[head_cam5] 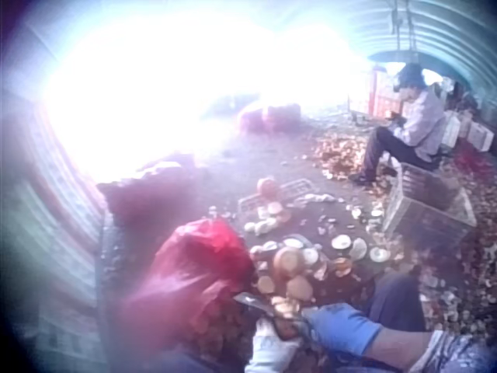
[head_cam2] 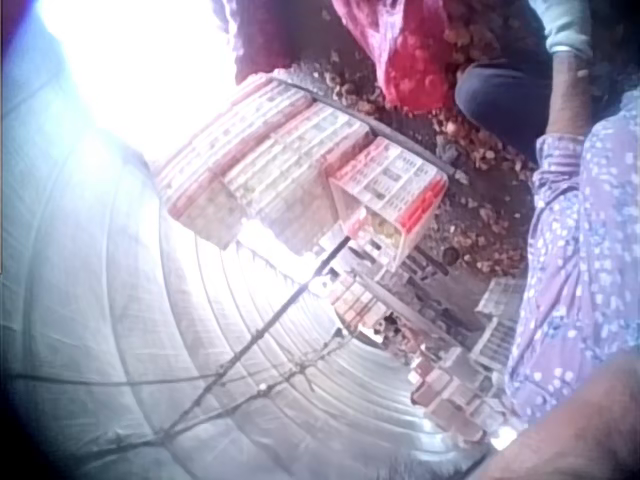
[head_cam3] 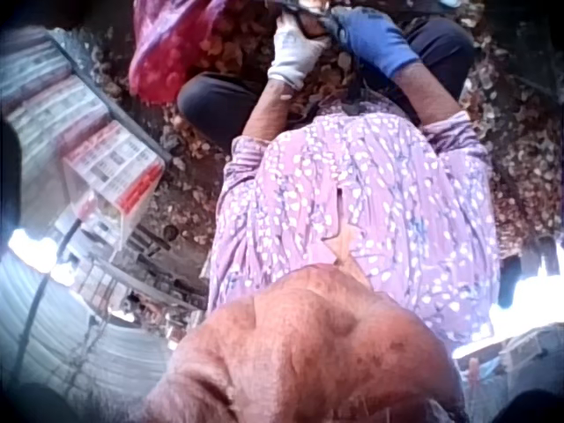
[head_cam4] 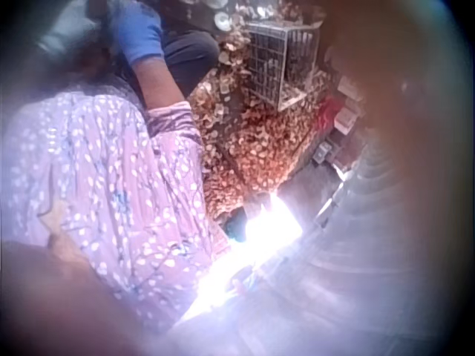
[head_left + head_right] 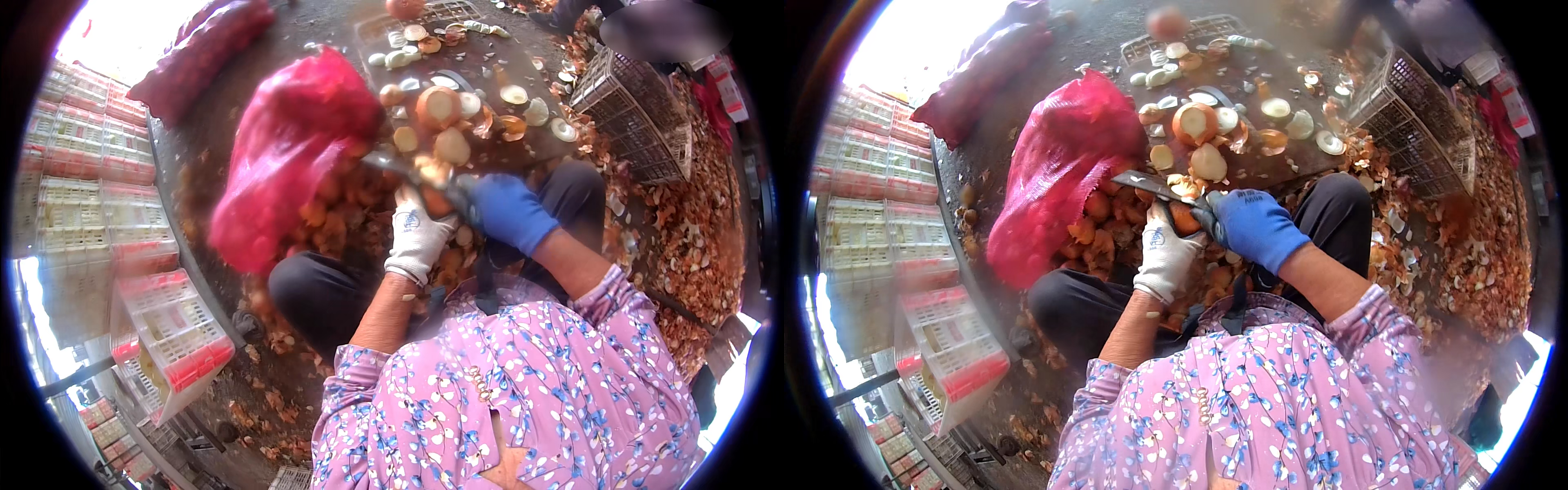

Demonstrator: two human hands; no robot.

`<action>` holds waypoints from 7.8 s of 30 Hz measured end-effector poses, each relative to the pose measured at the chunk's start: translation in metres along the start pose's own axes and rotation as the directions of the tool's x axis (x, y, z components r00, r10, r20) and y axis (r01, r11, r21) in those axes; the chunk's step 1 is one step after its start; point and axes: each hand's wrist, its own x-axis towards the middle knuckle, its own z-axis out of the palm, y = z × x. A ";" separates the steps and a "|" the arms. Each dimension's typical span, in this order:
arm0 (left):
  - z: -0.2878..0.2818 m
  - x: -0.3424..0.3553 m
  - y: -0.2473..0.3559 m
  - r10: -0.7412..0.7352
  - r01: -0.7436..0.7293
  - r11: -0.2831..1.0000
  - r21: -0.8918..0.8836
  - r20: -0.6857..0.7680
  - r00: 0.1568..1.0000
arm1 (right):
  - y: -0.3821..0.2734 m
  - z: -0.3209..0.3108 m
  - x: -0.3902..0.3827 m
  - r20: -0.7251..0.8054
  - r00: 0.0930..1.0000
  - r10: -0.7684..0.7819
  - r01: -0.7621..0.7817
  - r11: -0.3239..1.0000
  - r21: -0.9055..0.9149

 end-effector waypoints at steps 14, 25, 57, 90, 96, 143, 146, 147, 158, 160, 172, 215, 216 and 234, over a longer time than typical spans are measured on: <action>-0.003 0.001 -0.037 -0.133 0.183 0.662 -0.727 0.127 0.983 | 0.004 -0.008 -0.074 -0.117 0.993 0.014 0.022 0.955 0.296; -0.017 0.011 -0.017 -0.056 0.063 0.992 -0.112 0.068 0.996 | -0.002 -0.023 -0.093 -0.109 0.993 0.043 -0.010 0.958 0.285; -0.016 0.002 -0.006 -0.043 0.041 0.999 0.022 0.092 0.995 | 0.018 -0.001 -0.039 0.040 0.994 0.102 -0.105 0.990 0.090; -0.002 0.016 0.004 0.002 -0.004 1.000 -0.013 -0.106 0.994 | 0.024 0.011 -0.071 -0.011 0.957 0.291 -0.222 0.754 0.619; -0.014 0.007 -0.004 -0.076 0.078 0.997 0.022 -0.068 0.995 | 0.016 0.017 -0.071 -0.097 0.978 0.185 -0.119 0.875 0.469; -0.021 0.020 -0.020 0.123 -0.103 0.655 -0.749 -0.029 0.992 | 0.047 0.025 0.006 -0.149 0.957 0.250 -0.085 0.729 0.679; -0.023 0.015 -0.010 0.124 -0.096 0.655 -0.749 -0.018 0.992 | 0.048 0.026 0.000 -0.206 0.956 0.207 0.009 0.684 0.730; -0.026 0.014 -0.010 0.130 -0.097 0.692 -0.716 -0.009 0.991 | 0.044 0.019 -0.004 -0.179 0.965 0.192 0.002 0.676 0.736; -0.011 0.004 -0.046 -0.058 0.059 0.959 -0.276 0.010 0.998 | 0.003 -0.025 -0.082 -0.020 0.999 0.028 -0.020 0.946 0.323; -0.012 0.004 -0.045 -0.066 0.066 0.959 -0.277 0.009 0.998 | 0.000 -0.028 -0.087 0.004 0.999 0.051 -0.051 0.960 0.275; -0.024 0.005 -0.018 -0.062 0.081 0.968 -0.237 0.086 0.994 | -0.015 -0.030 -0.059 0.086 0.994 0.065 -0.084 0.968 0.237; -0.014 0.026 -0.065 0.028 -0.032 0.706 -0.707 -0.017 0.999 | 0.054 0.026 0.008 0.118 0.974 0.194 -0.219 0.664 0.715; -0.015 0.025 -0.060 0.063 -0.067 0.698 -0.713 -0.033 0.997 | 0.042 0.014 0.008 0.145 0.952 0.268 -0.274 0.540 0.796; -0.018 0.099 -0.192 -0.477 0.444 0.846 -0.294 -0.048 0.877 | 0.016 0.017 0.016 -0.082 0.995 0.049 0.021 0.725 0.688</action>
